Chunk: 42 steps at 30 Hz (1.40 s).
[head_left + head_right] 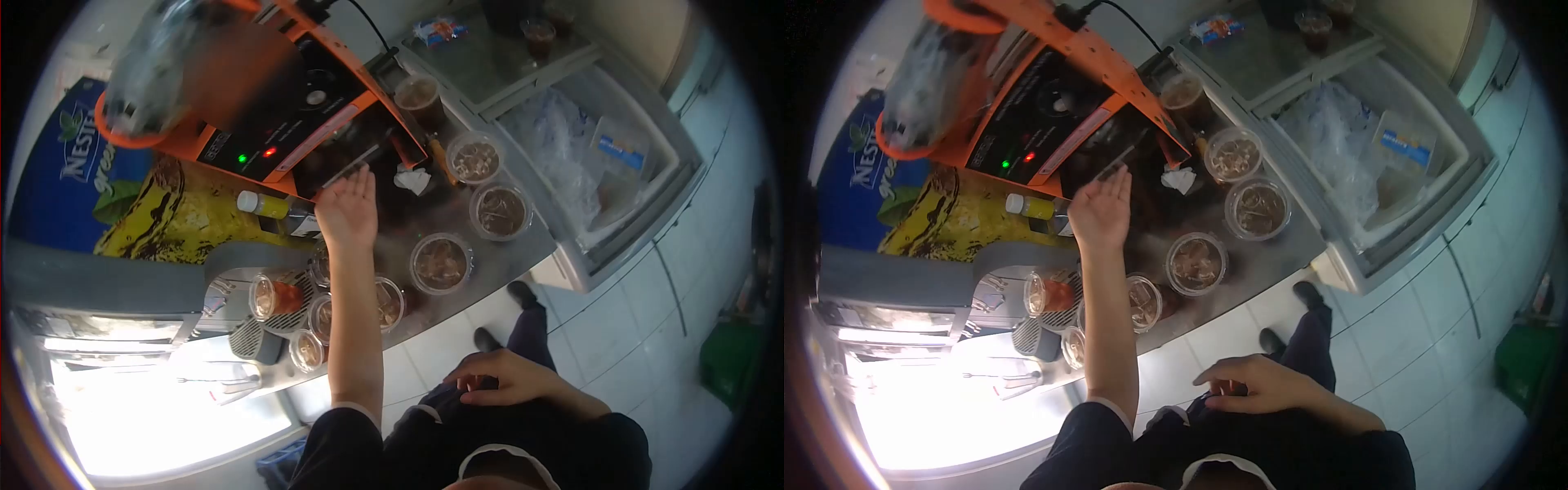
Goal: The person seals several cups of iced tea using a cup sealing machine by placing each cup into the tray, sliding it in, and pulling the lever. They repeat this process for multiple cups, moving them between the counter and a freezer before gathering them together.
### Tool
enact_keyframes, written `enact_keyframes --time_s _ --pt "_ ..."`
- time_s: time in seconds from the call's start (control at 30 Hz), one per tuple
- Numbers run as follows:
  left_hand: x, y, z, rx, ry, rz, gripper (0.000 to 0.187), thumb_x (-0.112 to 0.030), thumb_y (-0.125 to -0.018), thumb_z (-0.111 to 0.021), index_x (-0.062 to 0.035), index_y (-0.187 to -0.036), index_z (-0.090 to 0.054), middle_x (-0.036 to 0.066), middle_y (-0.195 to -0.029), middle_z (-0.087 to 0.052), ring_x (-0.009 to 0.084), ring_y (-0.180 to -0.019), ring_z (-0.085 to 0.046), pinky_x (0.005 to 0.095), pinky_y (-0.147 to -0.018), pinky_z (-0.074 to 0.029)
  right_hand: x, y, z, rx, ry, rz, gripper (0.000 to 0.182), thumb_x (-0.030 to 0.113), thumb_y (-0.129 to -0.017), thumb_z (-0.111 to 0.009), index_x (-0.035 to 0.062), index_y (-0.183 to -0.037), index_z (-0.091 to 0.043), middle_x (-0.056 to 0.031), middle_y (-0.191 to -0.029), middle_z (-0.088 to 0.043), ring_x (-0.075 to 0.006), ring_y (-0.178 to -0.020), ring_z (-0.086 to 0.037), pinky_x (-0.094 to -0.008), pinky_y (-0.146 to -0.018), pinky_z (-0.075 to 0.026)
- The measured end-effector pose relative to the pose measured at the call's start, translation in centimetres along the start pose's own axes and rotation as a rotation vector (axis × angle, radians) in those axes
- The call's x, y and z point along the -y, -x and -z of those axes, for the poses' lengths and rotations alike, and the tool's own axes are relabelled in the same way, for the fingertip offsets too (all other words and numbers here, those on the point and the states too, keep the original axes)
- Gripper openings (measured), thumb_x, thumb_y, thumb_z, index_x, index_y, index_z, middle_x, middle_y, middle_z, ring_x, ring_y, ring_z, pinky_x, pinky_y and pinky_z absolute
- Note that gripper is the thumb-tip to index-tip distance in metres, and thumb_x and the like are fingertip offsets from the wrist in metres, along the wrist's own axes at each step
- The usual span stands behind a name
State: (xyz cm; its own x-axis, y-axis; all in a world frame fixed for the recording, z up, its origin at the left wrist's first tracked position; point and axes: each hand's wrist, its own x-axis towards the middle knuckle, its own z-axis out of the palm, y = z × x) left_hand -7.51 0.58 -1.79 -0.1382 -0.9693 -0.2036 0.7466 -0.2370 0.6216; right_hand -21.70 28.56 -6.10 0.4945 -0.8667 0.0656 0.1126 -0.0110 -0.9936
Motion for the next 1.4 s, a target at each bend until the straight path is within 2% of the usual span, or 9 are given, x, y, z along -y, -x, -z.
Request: enact_keyframes --time_s 0.3,0.4,0.5,0.6,0.73,1.13,1.23,1.3,1.4 --pt "-3.2 3.6 -1.8 0.025 -0.894 -0.046 0.038 -0.012 -0.090 -0.048 0.0126 -0.118 -0.046 0.025 -0.129 -0.046 0.0325 -0.124 -0.043 0.0403 -0.107 -0.034 -8.4 3.7 -1.1 -0.237 -0.048 -0.132 0.035 0.026 -0.084 -0.067 0.0027 -0.109 -0.062 -0.0105 -0.083 -0.064 -0.0211 -0.074 -0.064 -0.0307 -0.067 -0.051" --pt "-11.1 8.6 -8.7 0.295 -1.841 -1.335 0.034 -0.013 -0.095 -0.041 0.0071 -0.121 -0.051 0.018 -0.130 -0.050 0.0235 -0.118 -0.049 0.0351 -0.096 -0.042 -11.1 4.0 -1.7 -0.297 -0.119 -0.095 0.038 0.032 -0.084 -0.064 0.0033 -0.108 -0.062 -0.0109 -0.083 -0.063 -0.0222 -0.074 -0.064 -0.0316 -0.065 -0.051" --pt "-26.6 6.9 -21.0 -0.336 -2.391 -2.759 0.034 -0.010 -0.096 -0.038 0.0053 -0.121 -0.054 0.015 -0.124 -0.056 0.0235 -0.108 -0.057 0.0350 -0.087 -0.048 -13.7 4.7 -3.5 -0.233 -0.181 -0.104 0.040 0.035 -0.084 -0.063 0.0039 -0.109 -0.062 -0.0109 -0.084 -0.063 -0.0226 -0.076 -0.064 -0.0324 -0.066 -0.050" --pt "-42.6 -1.5 -33.6 -0.321 -2.434 -2.478 0.039 -0.024 -0.093 -0.043 0.0017 -0.121 -0.054 0.017 -0.109 -0.060 0.0321 -0.095 -0.061 0.0374 -0.088 -0.048 -16.2 5.1 -5.1 -0.272 -0.226 -0.137 0.039 0.035 -0.084 -0.062 0.0041 -0.109 -0.061 -0.0108 -0.084 -0.063 -0.0229 -0.076 -0.063 -0.0331 -0.068 -0.049" --pt "-38.2 -5.1 -30.6 -0.011 -2.704 -1.924 0.042 -0.026 -0.092 -0.046 0.0009 -0.125 -0.049 0.017 -0.113 -0.058 0.0303 -0.099 -0.059 0.0380 -0.088 -0.048 -16.9 5.6 -6.4 -0.329 -0.238 -0.227 0.038 0.034 -0.084 -0.064 0.0053 -0.108 -0.062 -0.0104 -0.083 -0.063 -0.0230 -0.074 -0.062 -0.0341 -0.066 -0.049" --pt "-36.9 -5.5 -29.5 0.655 -2.725 -1.577 0.060 -0.031 -0.089 -0.054 -0.0015 -0.137 -0.034 0.014 -0.127 -0.049 0.0252 -0.113 -0.053 0.0398 -0.090 -0.048 -20.2 6.1 -7.2 -0.477 -0.248 -0.217 0.031 0.025 -0.083 -0.065 0.0035 -0.105 -0.061 -0.0101 -0.081 -0.061 -0.0222 -0.074 -0.060 -0.0330 -0.066 -0.048" --pt "-33.3 -4.9 -26.3 0.121 -2.822 -1.897 0.058 -0.033 -0.086 -0.057 0.0012 -0.129 -0.039 0.016 -0.117 -0.056 0.0269 -0.104 -0.059 0.0429 -0.083 -0.051 -20.2 6.1 -6.6 -0.529 -0.215 -0.204 0.030 0.024 -0.083 -0.066 0.0029 -0.104 -0.061 -0.0102 -0.081 -0.061 -0.0222 -0.074 -0.060 -0.0328 -0.066 -0.048" --pt "-26.6 -3.6 -23.7 -0.888 -2.858 -2.143 0.052 -0.036 -0.084 -0.059 0.0047 -0.114 -0.051 0.019 -0.101 -0.064 0.0302 -0.088 -0.066 0.0456 -0.070 -0.054 -20.3 6.0 -6.4 -0.545 -0.197 -0.200 0.030 0.024 -0.083 -0.066 0.0026 -0.103 -0.061 -0.0101 -0.080 -0.061 -0.0223 -0.074 -0.060 -0.0326 -0.066 -0.048" --pt "-33.7 -6.9 -23.0 -0.591 -2.595 -2.622 0.053 -0.046 -0.080 -0.060 0.0052 -0.090 -0.057 0.018 -0.080 -0.065 0.0316 -0.067 -0.066 0.0429 -0.056 -0.053 -20.3 5.9 -6.0 -0.533 -0.180 -0.217 0.029 0.023 -0.083 -0.066 0.0027 -0.103 -0.061 -0.0104 -0.081 -0.061 -0.0227 -0.075 -0.060 -0.0330 -0.066 -0.048"
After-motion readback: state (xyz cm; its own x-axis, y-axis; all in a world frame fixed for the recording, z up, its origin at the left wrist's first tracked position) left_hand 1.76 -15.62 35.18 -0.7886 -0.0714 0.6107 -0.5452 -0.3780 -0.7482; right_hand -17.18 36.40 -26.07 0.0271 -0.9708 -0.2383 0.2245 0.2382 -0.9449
